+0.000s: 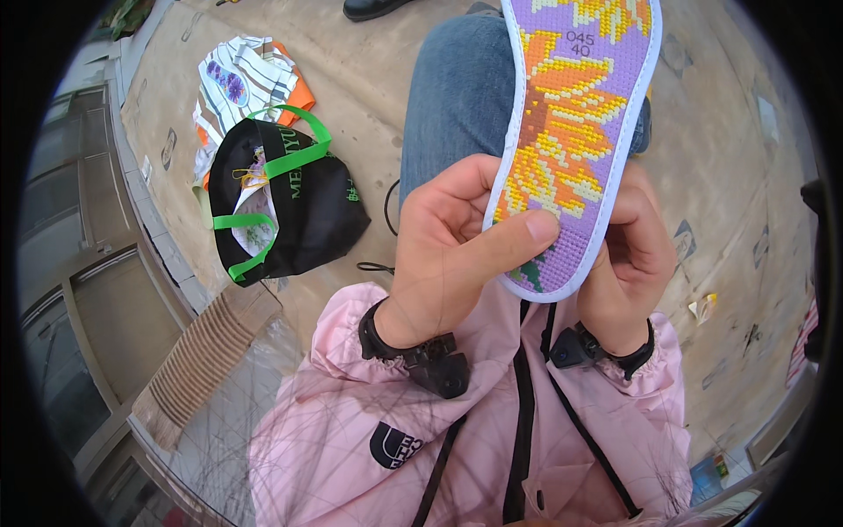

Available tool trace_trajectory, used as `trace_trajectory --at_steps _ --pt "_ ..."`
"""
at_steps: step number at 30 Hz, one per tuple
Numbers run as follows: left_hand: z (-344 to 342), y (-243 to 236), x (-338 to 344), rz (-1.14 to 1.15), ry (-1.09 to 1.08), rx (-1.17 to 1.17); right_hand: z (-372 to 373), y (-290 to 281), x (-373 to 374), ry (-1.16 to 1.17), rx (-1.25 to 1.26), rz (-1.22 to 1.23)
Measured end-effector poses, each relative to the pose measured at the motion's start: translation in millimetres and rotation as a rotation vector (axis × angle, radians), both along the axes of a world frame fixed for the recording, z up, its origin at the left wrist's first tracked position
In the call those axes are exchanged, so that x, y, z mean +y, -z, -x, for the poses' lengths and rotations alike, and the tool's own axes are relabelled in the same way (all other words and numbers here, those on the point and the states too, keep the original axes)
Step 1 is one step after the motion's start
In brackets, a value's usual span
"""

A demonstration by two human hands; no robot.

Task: The person sews a decorative insole with a sunflower pattern using a needle and thread. They repeatedly insert the needle through the insole's edge and pull the thread to secure the border.

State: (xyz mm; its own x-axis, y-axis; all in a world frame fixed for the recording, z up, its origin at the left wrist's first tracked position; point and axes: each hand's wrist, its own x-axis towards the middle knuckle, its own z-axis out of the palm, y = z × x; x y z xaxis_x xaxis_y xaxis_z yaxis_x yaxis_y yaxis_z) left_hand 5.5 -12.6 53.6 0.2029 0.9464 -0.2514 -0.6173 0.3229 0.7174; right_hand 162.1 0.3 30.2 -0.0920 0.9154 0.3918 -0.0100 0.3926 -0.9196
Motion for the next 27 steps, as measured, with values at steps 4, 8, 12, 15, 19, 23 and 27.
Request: trace_trajectory --at_steps 4,8,12,15,19,23,27 --pt "1.1 -2.6 -1.8 -0.019 0.0 0.008 0.7 4.3 -0.6 -0.025 0.038 0.006" --pt "1.4 -4.4 -2.2 -0.075 -0.041 0.037 -0.2 0.9 -3.5 -0.049 0.087 0.122" --pt "-0.9 1.3 -1.5 -0.117 -0.053 0.051 3.8 -5.7 -9.4 -0.046 0.222 0.226" --pt "-1.0 3.1 -0.4 -0.142 -0.083 0.124 2.0 -10.0 -8.3 0.035 0.181 0.222" --pt "-0.7 5.8 0.9 -0.177 -0.145 0.338 -9.4 -17.8 7.7 0.104 -0.288 -0.163" --pt "-12.8 16.2 -0.1 -0.242 -0.22 0.492 -14.3 -6.2 17.5 0.08 -0.409 -0.372" --pt "3.3 48.2 18.4 -0.343 -0.425 0.793 -43.7 -28.1 11.3 -0.146 0.387 -0.083"
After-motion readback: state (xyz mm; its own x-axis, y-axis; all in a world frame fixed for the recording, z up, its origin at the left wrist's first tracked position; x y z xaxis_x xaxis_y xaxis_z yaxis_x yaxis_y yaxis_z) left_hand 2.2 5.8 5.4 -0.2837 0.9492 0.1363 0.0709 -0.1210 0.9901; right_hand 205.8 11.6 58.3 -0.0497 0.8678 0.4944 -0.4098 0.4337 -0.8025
